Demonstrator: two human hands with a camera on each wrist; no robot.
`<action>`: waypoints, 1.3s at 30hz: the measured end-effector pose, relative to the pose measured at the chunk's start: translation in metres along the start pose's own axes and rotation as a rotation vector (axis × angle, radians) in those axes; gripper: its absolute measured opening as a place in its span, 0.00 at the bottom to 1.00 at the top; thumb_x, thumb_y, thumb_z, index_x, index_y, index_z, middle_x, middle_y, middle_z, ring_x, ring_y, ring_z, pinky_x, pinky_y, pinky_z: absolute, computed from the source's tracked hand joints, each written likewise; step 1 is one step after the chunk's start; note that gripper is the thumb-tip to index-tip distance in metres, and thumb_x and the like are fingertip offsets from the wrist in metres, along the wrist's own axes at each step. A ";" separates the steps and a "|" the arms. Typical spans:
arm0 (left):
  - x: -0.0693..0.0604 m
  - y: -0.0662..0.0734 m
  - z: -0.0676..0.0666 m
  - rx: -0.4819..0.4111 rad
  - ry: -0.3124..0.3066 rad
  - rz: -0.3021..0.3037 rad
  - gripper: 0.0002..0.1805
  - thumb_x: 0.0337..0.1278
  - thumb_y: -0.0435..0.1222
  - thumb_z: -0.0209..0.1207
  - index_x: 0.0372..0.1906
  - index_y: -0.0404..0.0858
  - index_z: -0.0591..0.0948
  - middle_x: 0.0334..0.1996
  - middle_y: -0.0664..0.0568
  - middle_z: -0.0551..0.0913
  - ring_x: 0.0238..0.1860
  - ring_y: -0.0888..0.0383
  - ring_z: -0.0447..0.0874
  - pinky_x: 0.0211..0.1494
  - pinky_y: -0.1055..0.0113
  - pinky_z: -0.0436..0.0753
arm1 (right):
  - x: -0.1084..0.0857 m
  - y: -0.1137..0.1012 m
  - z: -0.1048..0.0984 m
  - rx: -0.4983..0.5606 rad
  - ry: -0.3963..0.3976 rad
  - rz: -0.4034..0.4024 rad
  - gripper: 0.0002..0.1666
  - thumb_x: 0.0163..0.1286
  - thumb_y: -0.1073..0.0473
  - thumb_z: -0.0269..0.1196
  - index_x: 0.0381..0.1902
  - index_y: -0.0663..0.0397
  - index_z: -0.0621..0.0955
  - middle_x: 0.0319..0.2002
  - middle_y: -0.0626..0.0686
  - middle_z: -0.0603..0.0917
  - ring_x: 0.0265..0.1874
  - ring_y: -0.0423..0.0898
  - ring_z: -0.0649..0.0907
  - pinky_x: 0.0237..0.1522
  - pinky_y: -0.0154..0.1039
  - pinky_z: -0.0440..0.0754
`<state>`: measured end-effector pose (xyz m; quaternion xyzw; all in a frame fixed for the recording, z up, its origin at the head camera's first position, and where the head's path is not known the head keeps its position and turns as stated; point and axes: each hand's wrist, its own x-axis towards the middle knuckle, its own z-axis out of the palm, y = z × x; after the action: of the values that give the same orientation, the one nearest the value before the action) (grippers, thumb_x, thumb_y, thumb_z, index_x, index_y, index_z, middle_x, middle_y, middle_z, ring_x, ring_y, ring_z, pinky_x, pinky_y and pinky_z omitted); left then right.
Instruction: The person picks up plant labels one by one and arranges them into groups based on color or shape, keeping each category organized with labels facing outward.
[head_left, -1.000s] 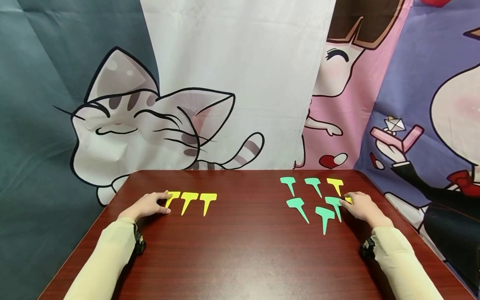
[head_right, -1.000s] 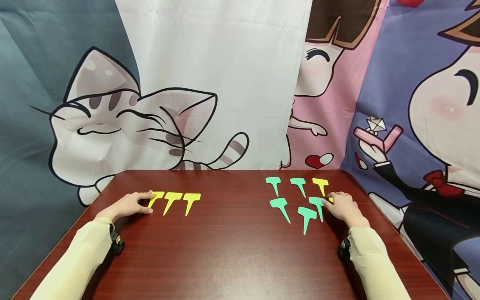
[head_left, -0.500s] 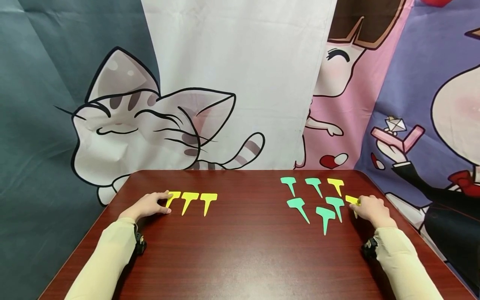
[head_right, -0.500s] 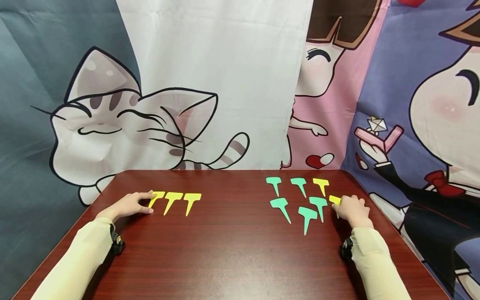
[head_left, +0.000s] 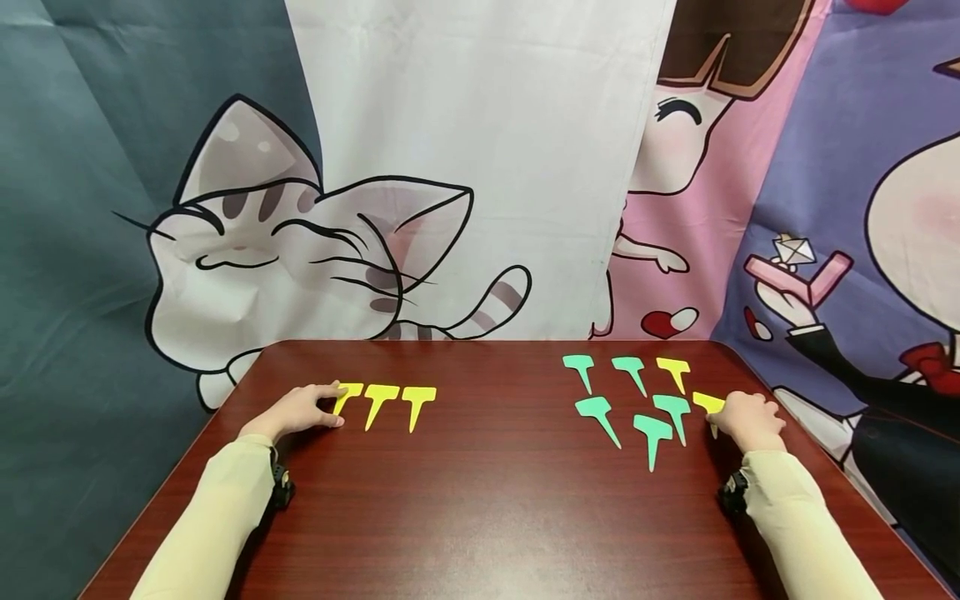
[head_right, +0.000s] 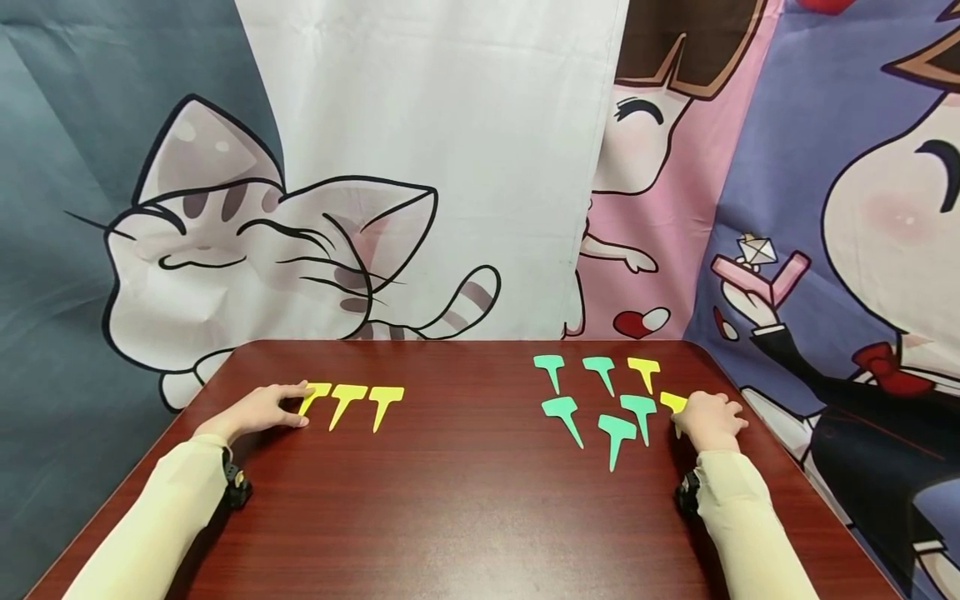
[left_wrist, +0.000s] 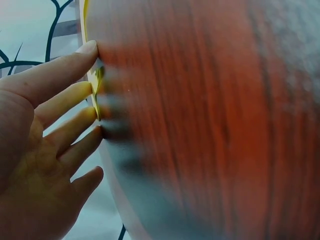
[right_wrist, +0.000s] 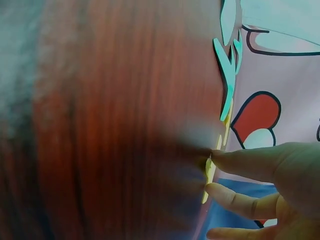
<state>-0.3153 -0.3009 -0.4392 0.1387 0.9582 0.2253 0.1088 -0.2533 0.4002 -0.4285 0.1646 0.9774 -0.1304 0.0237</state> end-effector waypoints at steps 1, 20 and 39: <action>0.000 0.000 0.000 0.001 0.000 -0.003 0.40 0.51 0.48 0.66 0.67 0.37 0.69 0.71 0.38 0.59 0.70 0.31 0.51 0.66 0.36 0.58 | 0.001 0.001 0.000 0.007 0.003 0.005 0.34 0.58 0.50 0.62 0.44 0.82 0.73 0.45 0.88 0.63 0.45 0.84 0.62 0.42 0.76 0.65; 0.000 0.000 -0.001 0.003 -0.005 0.002 0.40 0.51 0.48 0.66 0.67 0.37 0.69 0.71 0.38 0.59 0.70 0.31 0.51 0.66 0.36 0.58 | 0.006 -0.004 -0.004 0.052 -0.020 0.098 0.26 0.55 0.58 0.56 0.42 0.82 0.73 0.46 0.89 0.62 0.48 0.85 0.60 0.44 0.77 0.63; 0.000 0.001 -0.001 0.007 -0.006 -0.007 0.39 0.50 0.48 0.66 0.67 0.37 0.69 0.71 0.38 0.58 0.70 0.31 0.50 0.66 0.36 0.59 | 0.005 -0.001 -0.009 0.072 -0.062 0.086 0.32 0.54 0.53 0.64 0.44 0.80 0.73 0.47 0.89 0.60 0.50 0.85 0.56 0.46 0.79 0.58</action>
<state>-0.3158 -0.3006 -0.4382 0.1365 0.9591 0.2214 0.1119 -0.2584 0.4028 -0.4201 0.2031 0.9629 -0.1694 0.0534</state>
